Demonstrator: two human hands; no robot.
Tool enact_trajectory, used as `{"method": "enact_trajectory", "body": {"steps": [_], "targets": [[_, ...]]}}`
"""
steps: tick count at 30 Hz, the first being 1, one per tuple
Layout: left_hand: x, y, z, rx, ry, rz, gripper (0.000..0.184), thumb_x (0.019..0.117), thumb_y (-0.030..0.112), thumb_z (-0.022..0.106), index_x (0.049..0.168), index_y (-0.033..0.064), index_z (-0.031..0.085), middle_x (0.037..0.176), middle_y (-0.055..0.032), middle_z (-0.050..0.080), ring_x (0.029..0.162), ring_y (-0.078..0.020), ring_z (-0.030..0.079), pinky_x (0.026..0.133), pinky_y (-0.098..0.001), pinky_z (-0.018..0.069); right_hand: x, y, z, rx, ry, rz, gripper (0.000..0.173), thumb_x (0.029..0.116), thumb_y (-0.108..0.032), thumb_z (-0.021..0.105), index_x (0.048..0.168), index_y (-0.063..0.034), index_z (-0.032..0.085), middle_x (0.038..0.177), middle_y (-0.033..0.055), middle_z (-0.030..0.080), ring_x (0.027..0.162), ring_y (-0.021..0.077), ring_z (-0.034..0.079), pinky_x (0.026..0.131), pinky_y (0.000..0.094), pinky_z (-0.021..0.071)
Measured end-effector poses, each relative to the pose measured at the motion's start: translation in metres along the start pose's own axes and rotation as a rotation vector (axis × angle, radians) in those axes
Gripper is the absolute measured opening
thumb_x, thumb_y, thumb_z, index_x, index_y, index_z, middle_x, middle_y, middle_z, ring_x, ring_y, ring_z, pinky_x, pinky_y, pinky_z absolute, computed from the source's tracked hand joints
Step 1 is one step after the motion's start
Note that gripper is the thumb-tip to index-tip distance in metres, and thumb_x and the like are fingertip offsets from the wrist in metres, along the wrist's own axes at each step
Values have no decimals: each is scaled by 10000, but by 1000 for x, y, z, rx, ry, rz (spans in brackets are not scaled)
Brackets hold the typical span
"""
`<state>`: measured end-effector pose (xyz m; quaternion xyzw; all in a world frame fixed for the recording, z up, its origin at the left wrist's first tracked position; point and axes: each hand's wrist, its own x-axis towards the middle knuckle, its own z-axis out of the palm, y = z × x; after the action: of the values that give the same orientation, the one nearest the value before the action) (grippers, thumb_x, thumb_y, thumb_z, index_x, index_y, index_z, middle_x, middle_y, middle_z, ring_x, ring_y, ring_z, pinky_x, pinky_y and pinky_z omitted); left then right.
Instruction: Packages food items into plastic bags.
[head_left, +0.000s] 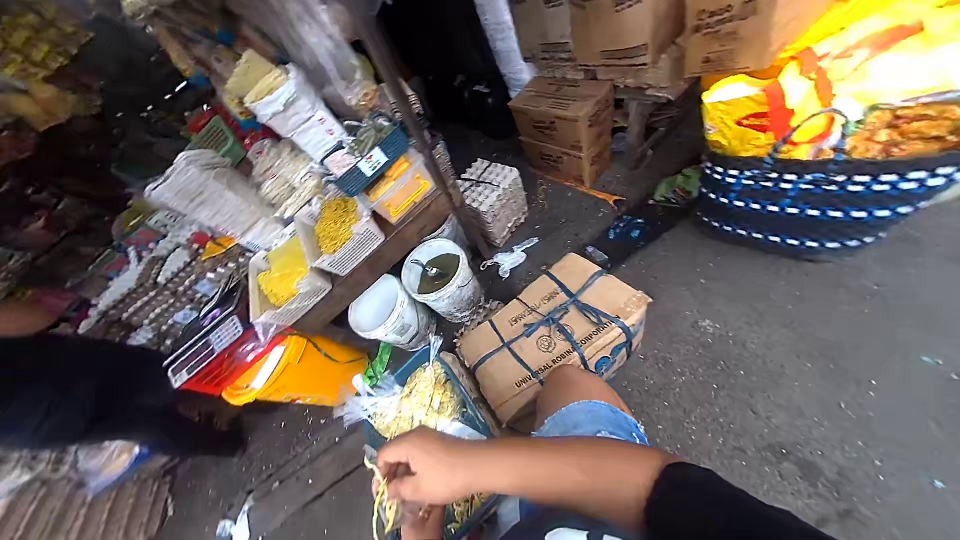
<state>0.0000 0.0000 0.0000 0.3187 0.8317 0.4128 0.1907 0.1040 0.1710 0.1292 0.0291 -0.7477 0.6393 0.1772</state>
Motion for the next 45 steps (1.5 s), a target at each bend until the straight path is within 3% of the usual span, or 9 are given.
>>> {"method": "enact_trajectory", "body": {"steps": [2,6,11,15,19,25,35,41,45], "targets": [[5,-22,-6,12,-33,45,312,865,69,765,1127,-79,681,1030,-156,739,986,-156,711,952,-385,570,4,4,5,-26,-3,25,162,976,-42,613,1081,60,682,995,199,714,896,275,708,855,459,574],[12,-26,-21,74,-84,48,332,903,134,739,1156,-74,681,1075,-195,726,1029,-253,703,973,-482,544,7,-8,17,-74,-67,127,191,1001,-50,578,1125,53,681,1070,200,698,933,261,704,894,419,575],[13,-37,-22,-1,-196,-247,400,908,184,755,1209,-54,641,1013,-169,714,876,-224,704,862,-436,579,10,-6,35,-241,-53,137,180,979,-52,598,1088,36,711,1088,191,697,954,242,688,886,370,567],[11,-47,-17,-111,-245,-316,447,909,175,758,1260,-54,604,1075,-191,700,910,-252,707,875,-455,583,14,-5,39,-302,10,142,173,969,-53,608,1080,19,720,1195,181,675,1009,187,688,860,296,587],[13,-38,-28,-158,-303,-300,415,928,154,733,1282,-32,621,1171,-193,682,994,-238,697,928,-431,568,16,-4,36,-290,136,75,177,961,-61,609,1074,2,730,1070,105,717,873,92,700,777,253,607],[19,-47,-27,-296,-307,-246,381,913,96,731,1244,-63,630,1227,-224,645,1025,-255,687,940,-420,567,23,-15,25,-246,180,-94,138,930,-40,648,1054,-37,710,1086,26,709,897,69,702,784,257,630],[23,-58,-28,-305,-352,-167,412,898,146,764,1239,-48,641,1259,-225,630,1127,-262,639,1014,-409,509,36,-24,22,-299,130,-155,149,930,-83,703,1057,-160,714,1127,-71,691,965,43,691,812,231,622],[23,-64,-28,-317,-358,-136,405,905,155,755,1227,-61,641,1243,-237,635,1119,-273,638,1009,-421,503,30,-6,29,-619,118,-354,82,965,-53,644,1024,-53,701,1090,75,710,1038,74,677,885,215,580],[24,-63,-30,-320,-388,-163,405,912,155,752,1240,-53,636,1235,-228,640,1084,-267,653,984,-425,520,20,1,32,-644,42,-446,98,977,-15,616,1047,-56,670,1106,74,694,1074,82,658,931,197,550]]}}
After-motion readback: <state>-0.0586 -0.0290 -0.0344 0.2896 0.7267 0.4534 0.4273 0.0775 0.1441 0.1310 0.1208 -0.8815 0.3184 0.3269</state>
